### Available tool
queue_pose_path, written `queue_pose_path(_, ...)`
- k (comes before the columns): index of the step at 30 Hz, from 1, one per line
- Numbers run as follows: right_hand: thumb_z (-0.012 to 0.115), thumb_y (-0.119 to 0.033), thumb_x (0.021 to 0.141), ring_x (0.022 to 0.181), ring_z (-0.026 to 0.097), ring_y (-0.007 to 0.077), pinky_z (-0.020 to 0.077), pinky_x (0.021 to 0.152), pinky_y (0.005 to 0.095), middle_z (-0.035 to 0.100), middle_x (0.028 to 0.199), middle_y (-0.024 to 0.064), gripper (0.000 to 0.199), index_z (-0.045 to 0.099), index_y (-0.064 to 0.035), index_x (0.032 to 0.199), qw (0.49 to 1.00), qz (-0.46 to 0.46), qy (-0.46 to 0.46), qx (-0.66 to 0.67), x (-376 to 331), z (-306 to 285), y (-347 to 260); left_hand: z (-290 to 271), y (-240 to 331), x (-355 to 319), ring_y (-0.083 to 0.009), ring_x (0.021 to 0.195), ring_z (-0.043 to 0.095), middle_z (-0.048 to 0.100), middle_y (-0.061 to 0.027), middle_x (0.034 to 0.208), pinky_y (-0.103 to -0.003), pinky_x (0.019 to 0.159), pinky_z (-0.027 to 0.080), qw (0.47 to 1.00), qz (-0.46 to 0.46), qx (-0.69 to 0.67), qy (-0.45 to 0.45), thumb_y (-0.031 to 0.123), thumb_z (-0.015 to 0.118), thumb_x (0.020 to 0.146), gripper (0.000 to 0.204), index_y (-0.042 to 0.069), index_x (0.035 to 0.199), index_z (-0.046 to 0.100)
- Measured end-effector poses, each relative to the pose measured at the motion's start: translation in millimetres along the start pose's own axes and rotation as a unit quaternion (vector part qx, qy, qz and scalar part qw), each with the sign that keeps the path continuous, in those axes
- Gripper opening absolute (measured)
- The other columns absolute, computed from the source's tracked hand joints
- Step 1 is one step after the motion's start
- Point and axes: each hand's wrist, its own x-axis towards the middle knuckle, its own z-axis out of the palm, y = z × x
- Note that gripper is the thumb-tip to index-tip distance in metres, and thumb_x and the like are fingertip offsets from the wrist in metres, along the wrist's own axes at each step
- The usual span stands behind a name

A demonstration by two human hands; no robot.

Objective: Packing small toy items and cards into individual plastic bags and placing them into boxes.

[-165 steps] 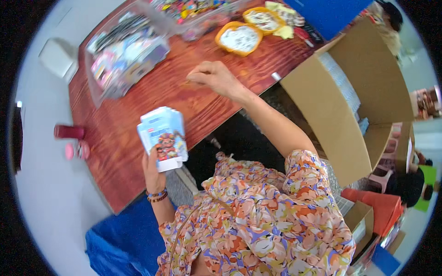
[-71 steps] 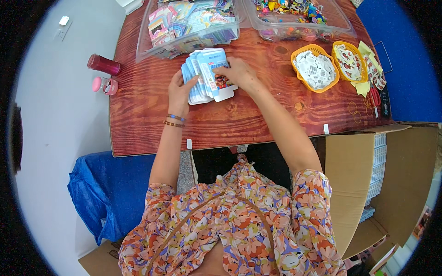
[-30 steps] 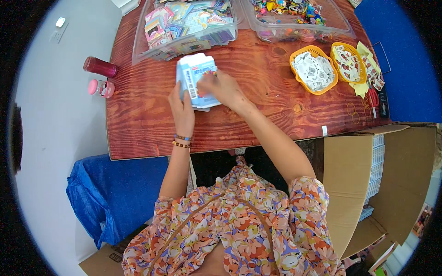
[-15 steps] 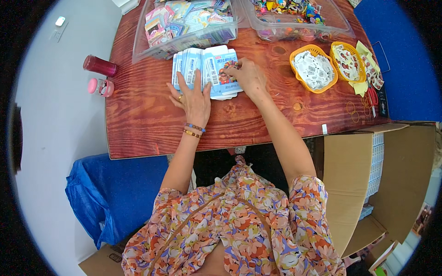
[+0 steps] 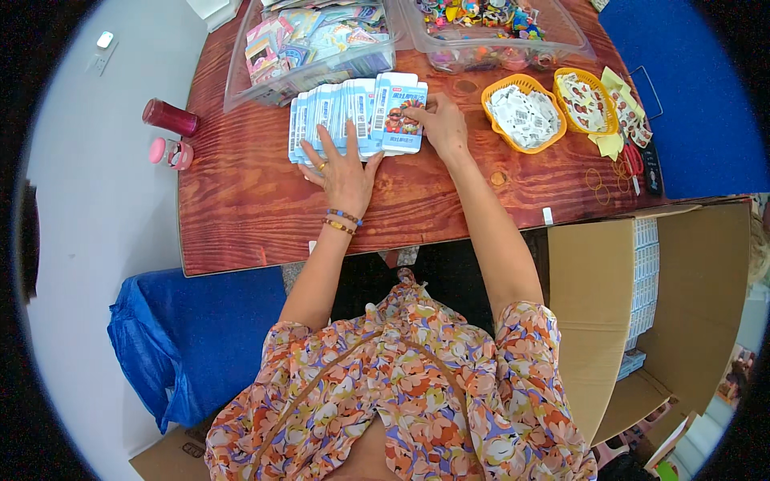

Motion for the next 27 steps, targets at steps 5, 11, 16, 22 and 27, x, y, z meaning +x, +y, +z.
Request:
queue_pose_path(5, 0.075, -0.019, 0.089, 0.077, 0.065, 0.0081, 0.0498, 0.062, 0.0203, 0.071, 0.092, 0.0036, 0.027, 0.067, -0.0034, 0.109, 0.932, 0.017, -0.16, 0.323, -32, -14, 4, -27, -1, -6, -0.0453, 0.138, 0.031, 0.041, -0.0229, 0.147, -0.064, 0.106, 0.027, 0.981, 0.041, -0.183, 0.042, 0.038, 0.067, 0.092, 0.066, 0.011, 0.147, 0.043)
queue_pose_path(11, 0.069, -0.012, 0.093, 0.093, 0.063, 0.0075, 0.05, 0.083, 0.0266, 0.07, 0.103, 0.0, 0.025, 0.067, -0.0024, 0.116, 0.902, -0.014, -0.287, 0.323, -101, -46, -25, -40, 6, 0, -0.0168, 0.085, 0.066, 0.069, -0.0124, 0.096, -0.03, 0.074, 0.051, 0.847, -0.047, -0.528, -0.046, 0.013, 0.061, 0.096, 0.025, -0.002, 0.115, 0.065)
queue_pose_path(16, 0.065, -0.014, 0.096, 0.084, 0.059, 0.0037, 0.0478, 0.074, 0.0226, 0.067, 0.088, -0.002, 0.018, 0.07, 0.0005, 0.105, 0.917, -0.057, -0.242, 0.312, -91, -75, -21, -58, 11, -22, -0.0203, 0.096, 0.063, 0.065, -0.0119, 0.109, -0.036, 0.086, 0.048, 0.823, -0.021, -0.547, -0.152, 0.023, 0.069, 0.091, 0.041, -0.001, 0.123, 0.061)
queue_pose_path(22, 0.064, -0.013, 0.096, 0.075, 0.056, 0.002, 0.0453, 0.065, 0.0212, 0.066, 0.084, -0.0034, 0.016, 0.07, 0.0006, 0.102, 0.935, -0.072, -0.236, 0.254, -99, -66, -26, -77, 18, -40, -0.0336, 0.121, 0.047, 0.048, -0.0169, 0.125, -0.052, 0.105, 0.034, 0.966, 0.193, -0.166, -0.047, 0.042, 0.089, 0.063, 0.101, 0.002, 0.143, 0.041)
queue_pose_path(27, 0.064, -0.013, 0.096, 0.074, 0.056, 0.0017, 0.0458, 0.067, 0.0207, 0.066, 0.083, -0.0033, 0.017, 0.07, 0.0017, 0.102, 0.957, -0.084, -0.206, 0.188, -100, -67, -32, -76, 16, -39, -0.036, 0.117, 0.052, 0.049, -0.0186, 0.123, -0.045, 0.094, 0.048, 0.941, 0.142, -0.295, -0.084, 0.028, 0.091, 0.062, 0.095, 0.0, 0.139, 0.044)
